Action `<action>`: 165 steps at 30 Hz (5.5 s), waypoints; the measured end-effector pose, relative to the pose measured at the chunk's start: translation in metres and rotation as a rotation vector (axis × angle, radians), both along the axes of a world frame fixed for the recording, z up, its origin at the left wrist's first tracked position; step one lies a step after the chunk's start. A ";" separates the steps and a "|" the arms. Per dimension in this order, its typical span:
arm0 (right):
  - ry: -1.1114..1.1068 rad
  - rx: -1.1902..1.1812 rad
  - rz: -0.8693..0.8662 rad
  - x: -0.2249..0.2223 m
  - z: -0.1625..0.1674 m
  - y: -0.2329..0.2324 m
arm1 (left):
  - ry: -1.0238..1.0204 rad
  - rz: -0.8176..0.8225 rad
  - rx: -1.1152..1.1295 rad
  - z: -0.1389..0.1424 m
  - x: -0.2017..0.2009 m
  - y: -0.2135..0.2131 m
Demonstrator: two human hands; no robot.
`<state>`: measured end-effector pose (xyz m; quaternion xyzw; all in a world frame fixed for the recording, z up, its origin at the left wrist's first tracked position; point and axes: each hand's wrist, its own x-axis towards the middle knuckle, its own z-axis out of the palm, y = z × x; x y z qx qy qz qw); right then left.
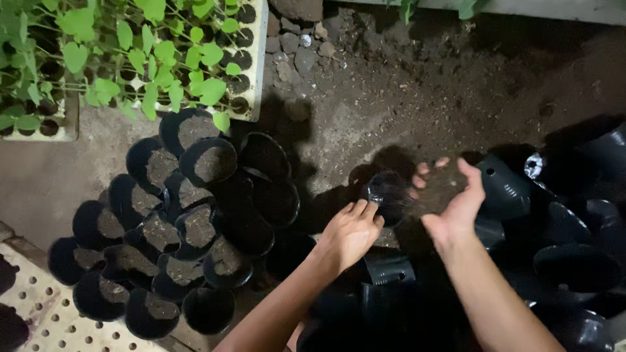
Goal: The person sits on the ground in a plant nursery and fills black plastic nursery pots with soil by hand, scooping soil from a pile on the ground into each pot. Filled pots are arranged in rows on the ground next to trays of seedlings.
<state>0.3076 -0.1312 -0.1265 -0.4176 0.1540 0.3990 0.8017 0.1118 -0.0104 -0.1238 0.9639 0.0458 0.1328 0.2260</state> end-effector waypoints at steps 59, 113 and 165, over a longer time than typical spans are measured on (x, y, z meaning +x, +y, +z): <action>-1.432 -1.038 0.900 -0.072 -0.083 -0.063 | -0.589 1.587 -1.439 0.010 -0.366 -0.092; -2.187 -1.326 0.939 0.043 -0.016 0.001 | 0.192 0.499 -0.493 -0.013 0.044 -0.001; -1.844 -1.157 0.765 -0.033 -0.011 -0.035 | 0.152 0.652 -0.604 -0.013 0.020 -0.047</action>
